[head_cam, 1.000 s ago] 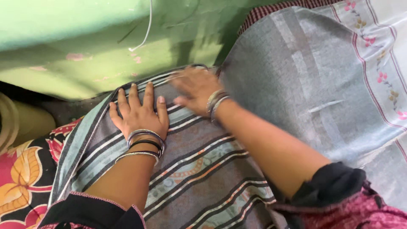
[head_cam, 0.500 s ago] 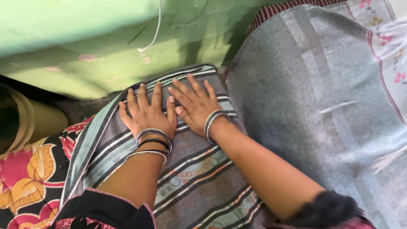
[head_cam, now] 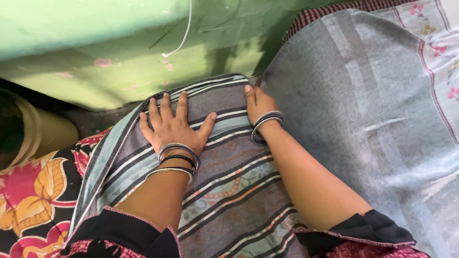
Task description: The person folds a large striped cloth on a bed. They smooth the fabric, fold it in half lengthwise, then fold it again to create a compact rectangular bundle.
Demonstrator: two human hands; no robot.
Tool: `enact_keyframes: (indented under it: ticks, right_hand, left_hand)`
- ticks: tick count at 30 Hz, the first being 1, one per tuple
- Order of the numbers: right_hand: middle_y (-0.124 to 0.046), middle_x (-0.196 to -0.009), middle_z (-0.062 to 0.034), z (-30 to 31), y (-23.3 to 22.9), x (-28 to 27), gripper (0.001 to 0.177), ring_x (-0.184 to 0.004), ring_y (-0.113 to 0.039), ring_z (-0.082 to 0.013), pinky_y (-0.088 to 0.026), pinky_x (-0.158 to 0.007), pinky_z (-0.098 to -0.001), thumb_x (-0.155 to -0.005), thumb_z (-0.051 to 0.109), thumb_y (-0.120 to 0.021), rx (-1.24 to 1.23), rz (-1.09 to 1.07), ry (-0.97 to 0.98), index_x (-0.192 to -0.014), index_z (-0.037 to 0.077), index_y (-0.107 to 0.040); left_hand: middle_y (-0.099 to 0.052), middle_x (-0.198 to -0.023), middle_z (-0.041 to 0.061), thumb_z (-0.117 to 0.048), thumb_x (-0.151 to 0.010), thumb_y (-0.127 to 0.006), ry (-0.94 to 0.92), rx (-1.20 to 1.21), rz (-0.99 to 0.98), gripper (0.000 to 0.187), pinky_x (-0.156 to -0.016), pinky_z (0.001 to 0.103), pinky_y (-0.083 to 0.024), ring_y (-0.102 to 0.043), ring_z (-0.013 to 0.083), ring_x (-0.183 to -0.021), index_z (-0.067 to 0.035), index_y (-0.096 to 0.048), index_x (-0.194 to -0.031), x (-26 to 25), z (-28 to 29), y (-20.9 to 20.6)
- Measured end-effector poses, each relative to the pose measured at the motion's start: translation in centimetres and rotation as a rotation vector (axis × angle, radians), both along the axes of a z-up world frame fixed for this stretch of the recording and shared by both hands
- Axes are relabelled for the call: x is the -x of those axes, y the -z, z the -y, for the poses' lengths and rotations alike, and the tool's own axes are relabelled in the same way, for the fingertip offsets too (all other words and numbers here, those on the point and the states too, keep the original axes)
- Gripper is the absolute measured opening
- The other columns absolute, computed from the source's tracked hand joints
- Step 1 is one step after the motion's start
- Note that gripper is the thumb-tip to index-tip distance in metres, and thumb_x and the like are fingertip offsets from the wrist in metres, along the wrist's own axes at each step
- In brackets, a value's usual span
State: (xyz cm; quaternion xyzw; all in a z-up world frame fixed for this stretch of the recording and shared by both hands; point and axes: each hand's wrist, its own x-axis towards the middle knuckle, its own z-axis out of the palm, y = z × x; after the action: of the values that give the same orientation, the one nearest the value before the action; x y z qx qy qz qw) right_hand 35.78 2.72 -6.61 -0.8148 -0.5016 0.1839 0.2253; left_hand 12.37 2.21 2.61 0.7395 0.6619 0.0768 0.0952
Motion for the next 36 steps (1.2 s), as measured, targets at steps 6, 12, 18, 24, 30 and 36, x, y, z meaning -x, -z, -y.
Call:
enact_keyframes:
  ticks: [6, 12, 18, 24, 30, 36]
  right_hand:
    - [-0.068, -0.101, -0.0202, 0.5, -1.1, 0.5, 0.036, -0.092, -0.066, -0.0451, -0.052, -0.081, -0.0546, -0.104, 0.037, -0.051, -0.242, 0.296, -0.044, -0.101, 0.008, -0.071]
    - [-0.062, -0.097, -0.0186, 0.2, -2.1, 0.2, 0.028, -0.084, -0.064, -0.0439, -0.052, -0.074, -0.053, -0.101, 0.03, -0.061, -0.3, 0.292, -0.112, -0.092, 0.005, -0.069]
    - [-0.064, -0.099, -0.018, -3.9, -2.8, -0.1, 0.029, -0.093, -0.064, -0.0425, -0.051, -0.081, -0.0525, -0.1, 0.033, -0.063, -0.206, 0.366, -0.124, -0.092, 0.007, -0.071]
    - [-0.066, -0.102, -0.021, -4.3, -2.7, -0.5, 0.031, -0.096, -0.062, -0.0442, -0.05, -0.081, -0.0525, -0.094, 0.037, -0.062, -0.182, 0.361, -0.06, -0.097, 0.008, -0.074]
    - [-0.069, -0.108, -0.0229, -3.2, 0.0, -2.4, 0.036, -0.101, -0.065, -0.0395, -0.049, -0.09, -0.0476, -0.105, 0.039, -0.053, -0.049, -0.167, 0.007, -0.11, 0.007, -0.068]
    - [-0.073, -0.097, -0.02, -3.1, -2.1, -0.7, 0.02, -0.093, -0.07, -0.0376, -0.053, -0.085, -0.045, -0.094, 0.024, -0.068, -0.132, -0.097, 0.125, -0.095, 0.004, -0.066]
  left_hand:
    - [-0.038, -0.158, 0.012, -0.086, -0.077, -0.05, -0.002, 0.023, -0.011, 0.094, -0.118, 0.058, -0.006, -0.02, 0.0351, -0.15, -0.029, -0.045, -0.152, -0.1, -0.1, -0.1]
    - [-0.038, -0.158, 0.012, -0.085, -0.078, -0.05, -0.003, 0.036, -0.004, 0.093, -0.118, 0.059, -0.006, -0.02, 0.0356, -0.15, -0.028, -0.045, -0.151, 0.0, -0.1, -0.3]
    - [-0.04, -0.158, 0.014, -0.075, -0.089, -0.046, 0.009, -0.051, 0.03, 0.08, -0.118, 0.059, -0.007, -0.023, 0.0366, -0.15, -0.024, -0.048, -0.151, 0.3, 0.2, 0.7]
    - [-0.041, -0.158, 0.014, -0.068, -0.095, -0.044, 0.011, -0.094, 0.038, 0.073, -0.119, 0.06, -0.008, -0.024, 0.0369, -0.15, -0.023, -0.049, -0.151, 0.4, 0.2, 1.5]
    - [-0.041, -0.159, 0.014, -0.069, -0.094, -0.045, 0.006, -0.075, 0.055, 0.074, -0.119, 0.061, -0.007, -0.023, 0.0371, -0.15, -0.024, -0.048, -0.152, 0.4, 0.1, 1.2]
    - [-0.037, -0.158, 0.014, -0.083, -0.08, -0.049, 0.013, 0.0, 0.006, 0.092, -0.116, 0.06, -0.006, -0.02, 0.0364, -0.149, -0.026, -0.044, -0.152, 0.1, -0.1, 0.0]
